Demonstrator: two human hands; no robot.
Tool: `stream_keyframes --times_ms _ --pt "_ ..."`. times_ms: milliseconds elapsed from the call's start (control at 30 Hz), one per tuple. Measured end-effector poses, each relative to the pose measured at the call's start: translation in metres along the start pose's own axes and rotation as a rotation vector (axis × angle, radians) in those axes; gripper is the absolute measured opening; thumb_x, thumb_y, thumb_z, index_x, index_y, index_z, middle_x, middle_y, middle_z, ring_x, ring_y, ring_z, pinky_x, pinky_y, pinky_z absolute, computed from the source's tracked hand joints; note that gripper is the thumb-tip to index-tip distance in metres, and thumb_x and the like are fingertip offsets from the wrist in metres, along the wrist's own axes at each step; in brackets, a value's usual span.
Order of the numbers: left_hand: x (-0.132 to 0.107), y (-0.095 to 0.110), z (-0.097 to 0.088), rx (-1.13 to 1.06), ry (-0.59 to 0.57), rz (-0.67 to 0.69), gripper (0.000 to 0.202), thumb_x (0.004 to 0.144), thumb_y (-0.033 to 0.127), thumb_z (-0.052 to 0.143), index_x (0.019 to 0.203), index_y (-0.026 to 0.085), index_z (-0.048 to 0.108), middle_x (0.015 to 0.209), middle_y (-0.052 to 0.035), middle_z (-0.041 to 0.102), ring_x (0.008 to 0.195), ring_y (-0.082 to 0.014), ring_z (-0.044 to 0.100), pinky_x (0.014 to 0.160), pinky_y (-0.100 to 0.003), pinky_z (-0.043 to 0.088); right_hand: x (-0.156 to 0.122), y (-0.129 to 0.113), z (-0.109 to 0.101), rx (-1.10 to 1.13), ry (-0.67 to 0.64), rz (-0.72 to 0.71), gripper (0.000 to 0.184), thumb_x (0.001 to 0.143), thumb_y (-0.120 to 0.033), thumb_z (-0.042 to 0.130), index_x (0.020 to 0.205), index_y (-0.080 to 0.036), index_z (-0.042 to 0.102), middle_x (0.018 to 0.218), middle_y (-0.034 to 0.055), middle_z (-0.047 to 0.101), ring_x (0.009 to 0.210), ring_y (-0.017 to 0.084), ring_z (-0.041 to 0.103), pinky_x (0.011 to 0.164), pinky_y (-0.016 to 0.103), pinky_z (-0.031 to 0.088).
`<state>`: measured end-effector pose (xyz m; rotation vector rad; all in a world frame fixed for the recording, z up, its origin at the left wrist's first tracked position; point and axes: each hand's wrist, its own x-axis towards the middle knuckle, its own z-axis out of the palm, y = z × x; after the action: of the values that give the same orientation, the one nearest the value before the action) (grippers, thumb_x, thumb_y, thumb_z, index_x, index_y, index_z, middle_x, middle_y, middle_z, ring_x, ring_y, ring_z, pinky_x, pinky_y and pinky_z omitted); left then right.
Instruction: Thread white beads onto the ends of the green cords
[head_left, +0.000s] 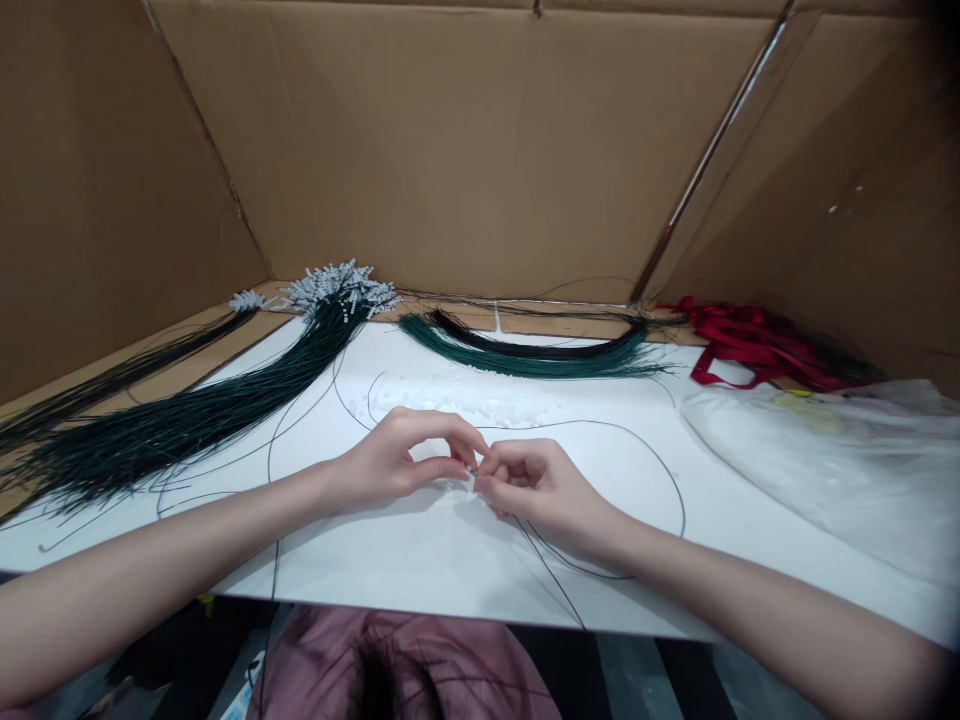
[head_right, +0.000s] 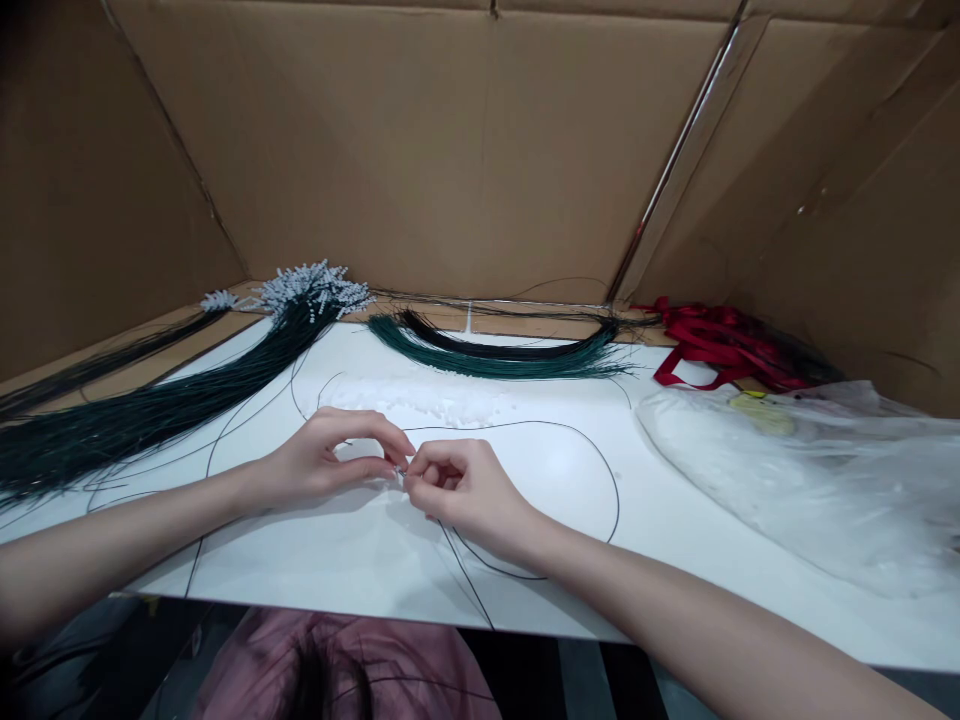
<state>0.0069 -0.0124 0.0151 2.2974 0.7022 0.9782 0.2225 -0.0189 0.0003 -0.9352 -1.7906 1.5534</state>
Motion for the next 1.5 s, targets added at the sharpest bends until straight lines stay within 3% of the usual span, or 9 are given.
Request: stream_keyframes --times_ms 167,333,633,967,1500 --pt "-0.0008 0.0018 0.0005 0.065 -0.010 0.033 0.012 0.091 0.018 0.065 0.101 0.014 0.069 0.089 -0.0056 0.074 0.079 -0.0143 0.069 0.075 -0.023 0.054 0.0001 0.0016 0.0002 -0.053 0.023 -0.018 0.014 0.082 -0.029 0.068 0.078 -0.015 0.066 0.060 -0.0020 0.055 0.055 0.010 0.050 0.054 0.022 0.040" --pt "-0.0018 0.0009 0.0001 0.098 0.004 0.041 0.012 0.092 0.017 0.062 0.102 0.014 0.069 0.087 -0.0048 0.073 0.077 -0.0133 0.068 0.074 -0.023 0.053 0.0021 0.0023 0.0007 0.016 0.070 -0.030 0.020 0.078 -0.032 0.074 0.078 -0.015 0.065 0.065 -0.0006 0.059 0.057 0.011 0.056 0.058 0.024 0.047" --pt "-0.0012 0.0015 0.0048 -0.005 -0.009 -0.011 0.012 0.090 0.017 0.065 0.102 0.014 0.067 0.088 -0.0038 0.074 0.079 -0.0115 0.070 0.075 -0.019 0.053 0.0050 0.0049 -0.0018 0.055 0.091 -0.078 0.026 0.079 -0.034 0.077 0.078 -0.017 0.058 0.063 -0.0023 0.059 0.056 0.011 0.058 0.056 0.023 0.048" --pt "-0.0002 0.0041 0.0038 -0.037 0.098 -0.106 0.013 0.088 0.019 0.069 0.100 0.014 0.065 0.091 -0.0039 0.071 0.082 -0.0121 0.069 0.079 -0.021 0.053 0.0054 0.0045 -0.0024 0.057 0.155 -0.089 0.021 0.078 -0.029 0.079 0.081 -0.015 0.064 0.062 -0.0019 0.061 0.055 0.010 0.059 0.056 0.021 0.048" --pt "-0.0021 0.0041 0.0064 -0.092 0.149 -0.137 0.015 0.087 0.020 0.071 0.099 0.015 0.065 0.089 -0.0024 0.071 0.081 -0.0109 0.069 0.079 -0.020 0.053 0.0052 0.0074 -0.0043 0.085 0.140 -0.108 0.020 0.079 -0.031 0.078 0.079 -0.014 0.067 0.062 -0.0006 0.063 0.056 0.010 0.059 0.055 0.020 0.047"
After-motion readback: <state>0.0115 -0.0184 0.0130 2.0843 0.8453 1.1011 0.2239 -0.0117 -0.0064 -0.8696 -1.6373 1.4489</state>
